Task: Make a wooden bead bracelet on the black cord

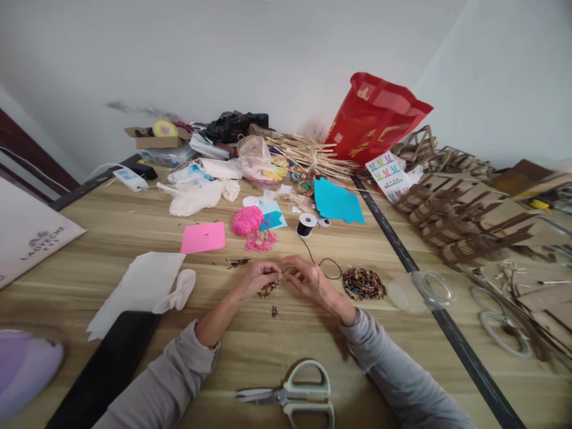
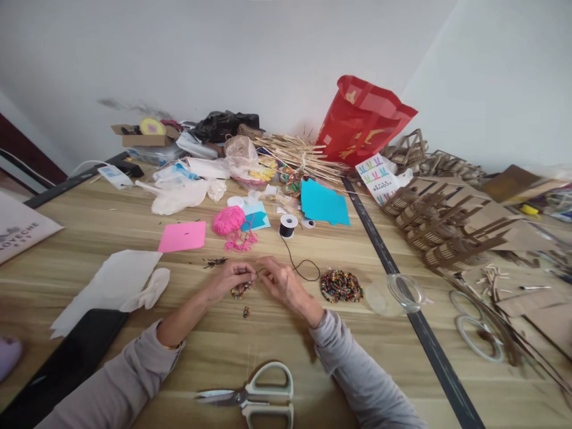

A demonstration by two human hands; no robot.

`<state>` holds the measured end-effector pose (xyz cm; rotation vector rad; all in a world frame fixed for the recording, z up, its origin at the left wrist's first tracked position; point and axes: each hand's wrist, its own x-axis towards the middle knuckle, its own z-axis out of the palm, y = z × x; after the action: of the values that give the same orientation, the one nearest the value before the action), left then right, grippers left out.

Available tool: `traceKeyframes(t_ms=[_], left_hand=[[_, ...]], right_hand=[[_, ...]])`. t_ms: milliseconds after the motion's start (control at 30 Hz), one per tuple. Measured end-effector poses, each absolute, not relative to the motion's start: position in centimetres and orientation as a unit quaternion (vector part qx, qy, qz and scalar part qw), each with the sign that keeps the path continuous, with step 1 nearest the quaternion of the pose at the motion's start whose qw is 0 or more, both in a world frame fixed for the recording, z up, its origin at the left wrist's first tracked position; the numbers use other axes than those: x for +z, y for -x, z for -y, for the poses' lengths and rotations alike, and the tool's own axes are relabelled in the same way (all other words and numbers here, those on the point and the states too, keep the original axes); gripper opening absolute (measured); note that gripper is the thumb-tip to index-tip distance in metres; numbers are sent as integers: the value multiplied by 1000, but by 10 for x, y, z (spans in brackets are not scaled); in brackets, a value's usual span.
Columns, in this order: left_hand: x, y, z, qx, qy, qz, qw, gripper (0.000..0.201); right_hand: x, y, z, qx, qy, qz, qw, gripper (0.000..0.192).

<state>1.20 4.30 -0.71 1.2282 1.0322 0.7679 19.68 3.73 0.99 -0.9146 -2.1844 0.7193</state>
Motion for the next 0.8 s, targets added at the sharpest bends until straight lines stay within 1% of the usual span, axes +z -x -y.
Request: traceKeyframes(t_ms=[100, 167, 500, 800], left_hand=[[-8, -12, -43, 332, -541, -449, 629, 25], [-8, -12, -42, 330, -543, -448, 629, 25], [-6, -13, -41, 312, -560, -454, 618, 23], [-15, -12, -42, 305, -581, -444, 609, 22]], right_hand=[[4, -193, -36, 259, 347, 840, 328, 17], [2, -194, -36, 246, 345, 846, 324, 13], [4, -197, -36, 223, 332, 861, 314, 15], [11, -196, -33, 207, 338, 874, 283, 13]])
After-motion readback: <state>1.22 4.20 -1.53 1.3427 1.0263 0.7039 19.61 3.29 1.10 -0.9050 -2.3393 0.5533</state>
